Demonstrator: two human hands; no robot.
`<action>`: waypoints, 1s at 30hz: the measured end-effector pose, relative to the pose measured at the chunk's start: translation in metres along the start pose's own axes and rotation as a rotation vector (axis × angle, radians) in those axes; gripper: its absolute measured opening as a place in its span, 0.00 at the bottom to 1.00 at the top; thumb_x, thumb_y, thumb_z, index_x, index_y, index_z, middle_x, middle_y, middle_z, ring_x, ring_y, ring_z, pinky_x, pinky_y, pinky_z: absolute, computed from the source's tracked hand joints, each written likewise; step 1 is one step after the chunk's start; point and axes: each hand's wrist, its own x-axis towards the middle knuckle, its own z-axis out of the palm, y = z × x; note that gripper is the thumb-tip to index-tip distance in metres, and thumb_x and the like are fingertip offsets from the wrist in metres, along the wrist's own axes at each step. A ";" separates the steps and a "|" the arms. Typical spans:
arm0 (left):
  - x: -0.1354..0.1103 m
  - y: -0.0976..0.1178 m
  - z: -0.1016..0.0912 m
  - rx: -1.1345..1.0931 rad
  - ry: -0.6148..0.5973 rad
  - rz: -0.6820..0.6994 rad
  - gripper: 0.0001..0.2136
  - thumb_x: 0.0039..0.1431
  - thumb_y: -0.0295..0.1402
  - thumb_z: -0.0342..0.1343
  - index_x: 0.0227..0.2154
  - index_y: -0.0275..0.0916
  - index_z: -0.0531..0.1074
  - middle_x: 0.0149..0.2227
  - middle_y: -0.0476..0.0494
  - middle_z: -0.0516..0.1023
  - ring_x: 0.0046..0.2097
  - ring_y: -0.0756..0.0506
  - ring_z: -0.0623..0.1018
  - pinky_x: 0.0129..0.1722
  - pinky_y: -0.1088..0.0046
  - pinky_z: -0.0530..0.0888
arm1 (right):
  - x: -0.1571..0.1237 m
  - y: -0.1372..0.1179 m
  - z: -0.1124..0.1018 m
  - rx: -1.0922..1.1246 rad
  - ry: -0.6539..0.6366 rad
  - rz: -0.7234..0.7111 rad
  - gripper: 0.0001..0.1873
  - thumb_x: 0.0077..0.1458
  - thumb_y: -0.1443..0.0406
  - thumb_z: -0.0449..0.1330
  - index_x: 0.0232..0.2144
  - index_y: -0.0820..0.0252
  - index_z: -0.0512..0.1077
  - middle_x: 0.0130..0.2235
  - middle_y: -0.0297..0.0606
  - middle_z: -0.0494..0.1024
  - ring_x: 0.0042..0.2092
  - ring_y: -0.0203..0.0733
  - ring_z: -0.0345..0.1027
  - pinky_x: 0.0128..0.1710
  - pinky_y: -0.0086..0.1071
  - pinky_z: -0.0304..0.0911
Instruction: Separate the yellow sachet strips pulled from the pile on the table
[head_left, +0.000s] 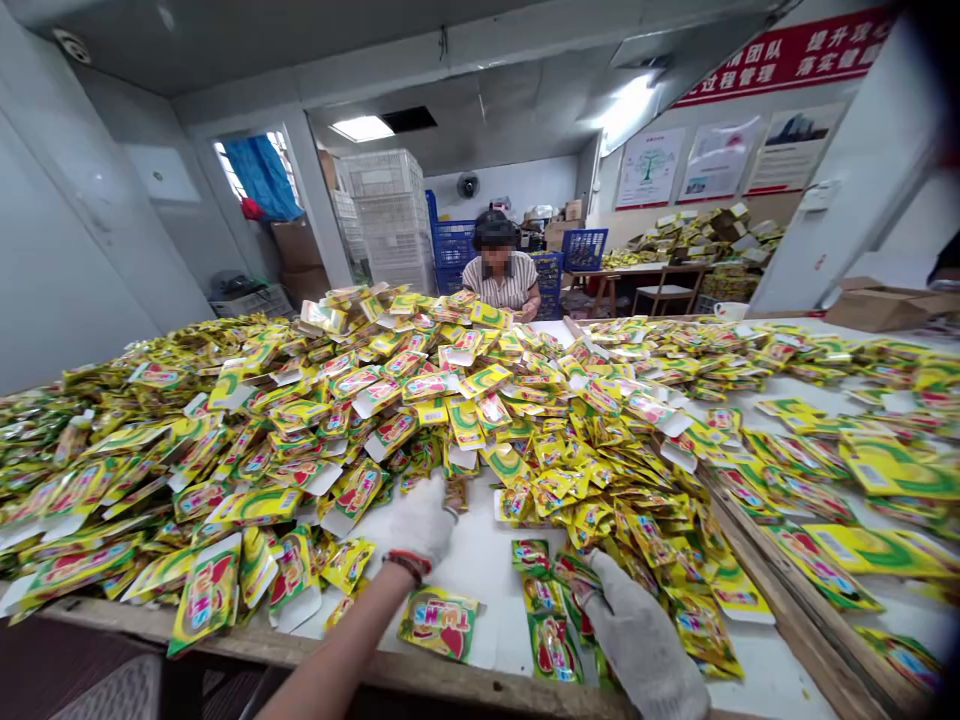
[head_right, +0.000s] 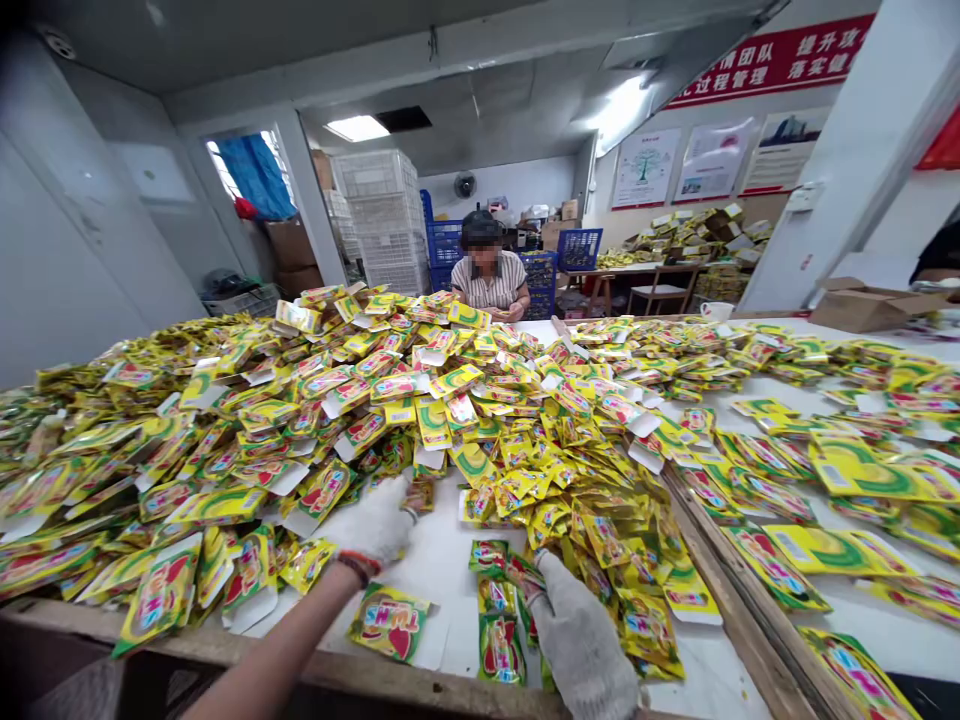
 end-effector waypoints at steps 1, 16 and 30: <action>0.011 -0.006 -0.004 0.005 0.027 -0.035 0.14 0.57 0.40 0.52 0.42 0.37 0.70 0.46 0.32 0.73 0.50 0.36 0.72 0.48 0.62 0.65 | 0.000 0.001 0.001 0.053 -0.005 0.007 0.20 0.57 0.63 0.50 0.47 0.68 0.73 0.47 0.52 0.78 0.49 0.52 0.74 0.50 0.42 0.70; -0.059 0.012 0.006 -0.756 -0.177 0.165 0.14 0.56 0.47 0.51 0.30 0.39 0.66 0.30 0.48 0.73 0.34 0.47 0.74 0.33 0.74 0.72 | 0.030 -0.086 -0.041 0.769 -0.302 0.215 0.16 0.53 0.58 0.57 0.39 0.61 0.76 0.39 0.41 0.81 0.41 0.45 0.75 0.42 0.32 0.70; -0.088 0.004 -0.001 -0.788 -0.284 0.231 0.12 0.51 0.36 0.60 0.38 0.39 0.69 0.36 0.47 0.74 0.39 0.45 0.73 0.39 0.70 0.70 | 0.023 -0.094 -0.030 0.745 -0.416 0.299 0.20 0.52 0.57 0.54 0.44 0.61 0.71 0.40 0.42 0.80 0.33 0.43 0.75 0.31 0.33 0.71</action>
